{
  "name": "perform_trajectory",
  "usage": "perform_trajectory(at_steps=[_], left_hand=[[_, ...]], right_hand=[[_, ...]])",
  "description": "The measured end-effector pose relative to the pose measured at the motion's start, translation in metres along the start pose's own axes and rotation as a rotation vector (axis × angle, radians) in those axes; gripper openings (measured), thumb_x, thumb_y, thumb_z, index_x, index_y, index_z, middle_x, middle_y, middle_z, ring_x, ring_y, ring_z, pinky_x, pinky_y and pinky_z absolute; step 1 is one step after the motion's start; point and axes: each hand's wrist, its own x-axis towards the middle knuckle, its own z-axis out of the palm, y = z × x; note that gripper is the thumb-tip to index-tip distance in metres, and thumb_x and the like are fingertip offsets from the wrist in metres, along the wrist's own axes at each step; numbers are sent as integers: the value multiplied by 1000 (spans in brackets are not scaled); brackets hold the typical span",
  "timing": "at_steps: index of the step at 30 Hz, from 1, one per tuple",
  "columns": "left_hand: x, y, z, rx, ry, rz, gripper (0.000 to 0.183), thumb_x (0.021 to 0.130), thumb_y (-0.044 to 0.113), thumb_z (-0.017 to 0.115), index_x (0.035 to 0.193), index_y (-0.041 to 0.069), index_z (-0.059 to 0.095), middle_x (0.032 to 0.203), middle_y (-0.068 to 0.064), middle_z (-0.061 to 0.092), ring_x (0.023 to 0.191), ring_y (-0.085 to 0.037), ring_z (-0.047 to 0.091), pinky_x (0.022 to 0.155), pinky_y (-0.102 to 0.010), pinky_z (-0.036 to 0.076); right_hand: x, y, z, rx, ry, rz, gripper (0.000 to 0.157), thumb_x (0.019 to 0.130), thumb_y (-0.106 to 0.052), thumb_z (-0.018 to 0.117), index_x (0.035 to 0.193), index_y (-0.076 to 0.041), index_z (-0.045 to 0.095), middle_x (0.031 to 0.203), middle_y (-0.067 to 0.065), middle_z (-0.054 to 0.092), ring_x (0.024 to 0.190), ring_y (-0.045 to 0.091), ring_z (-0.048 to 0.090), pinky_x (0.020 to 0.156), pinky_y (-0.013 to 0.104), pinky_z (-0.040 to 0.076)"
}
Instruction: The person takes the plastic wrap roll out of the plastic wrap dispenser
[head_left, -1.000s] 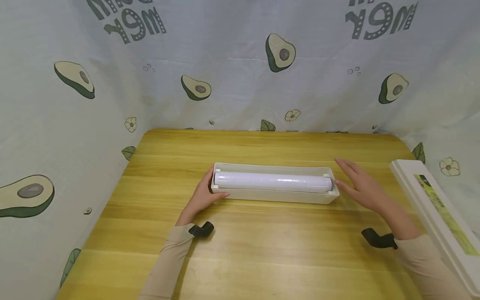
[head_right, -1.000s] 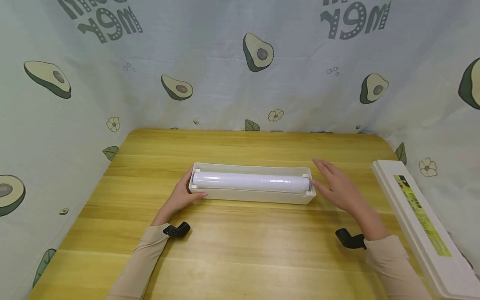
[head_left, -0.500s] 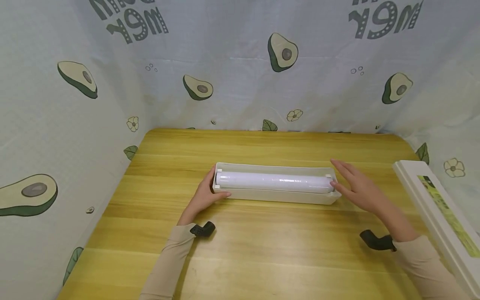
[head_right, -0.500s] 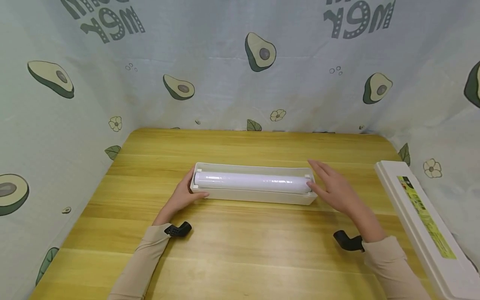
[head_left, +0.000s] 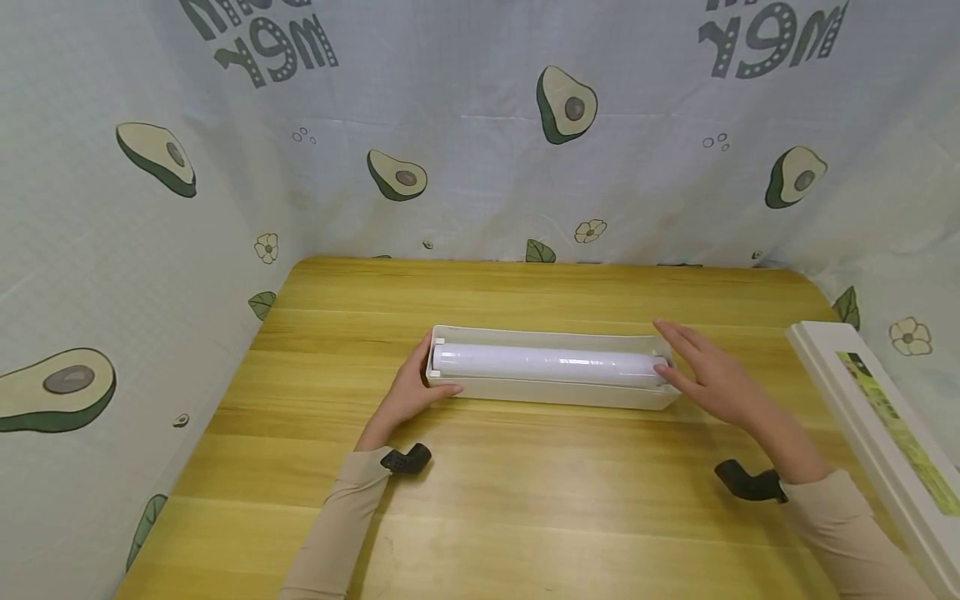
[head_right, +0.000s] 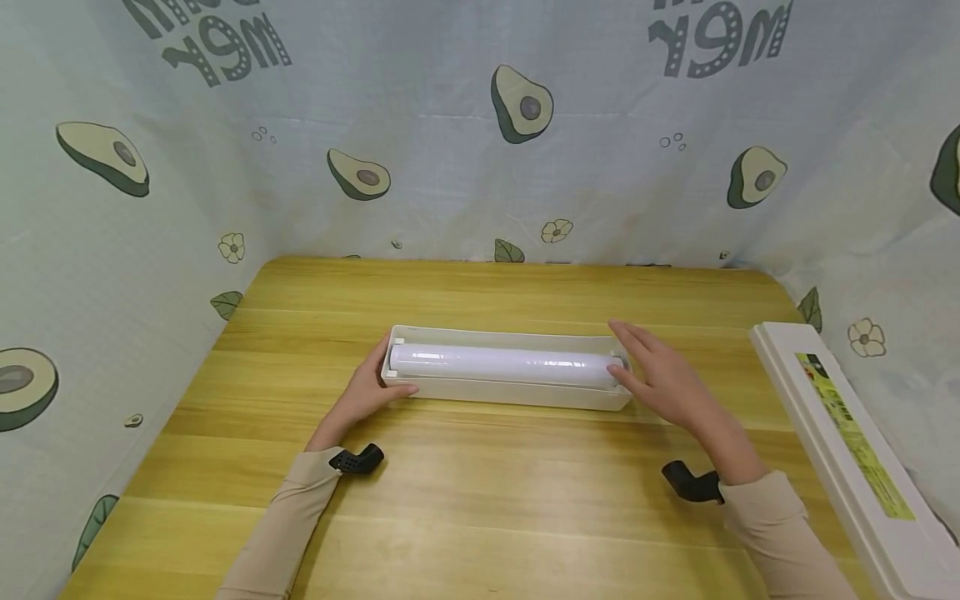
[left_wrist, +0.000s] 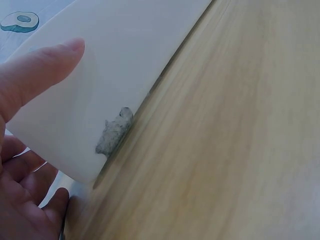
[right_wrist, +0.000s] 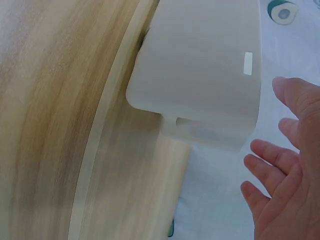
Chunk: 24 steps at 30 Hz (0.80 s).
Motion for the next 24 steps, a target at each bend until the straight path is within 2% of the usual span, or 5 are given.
perform_trajectory(at_steps=[8,13,17,21,24], left_hand=[[10,-29,1,14,25,-23,104,75,7,77,152,17,9,148,-15,35,125,-31,45,102,-43,41],[10,-30,-2,10,39,8,102,75,8,78,152,16,12,145,-14,39,120,-30,49,97,-40,46],[6,-33,-3,15,25,-4,103,75,7,78,152,14,11,144,-15,38,119,-31,49,96,-40,46],[7,-32,-1,7,15,-6,103,75,7,77,152,15,9,146,-17,36,122,-33,47,99,-43,44],[6,-19,-2,0,12,-1,101,76,5,76,152,11,10,145,-19,35,123,-34,46,100,-44,43]], right_hand=[[2,-4,3,22,10,-38,69,93,-28,57,151,-16,21,144,29,34,126,51,36,95,67,31],[8,-9,4,-3,-7,-45,69,94,-31,56,151,-19,20,144,27,36,127,49,37,97,66,32],[8,-12,8,-6,-38,-50,70,94,-33,55,151,-18,19,144,27,36,127,49,37,97,66,33],[8,-12,10,22,2,-76,69,93,-27,58,151,-17,21,142,28,37,126,48,37,96,66,33],[10,-13,10,17,33,-96,68,92,-25,59,150,-18,23,140,27,40,124,46,40,94,65,35]])
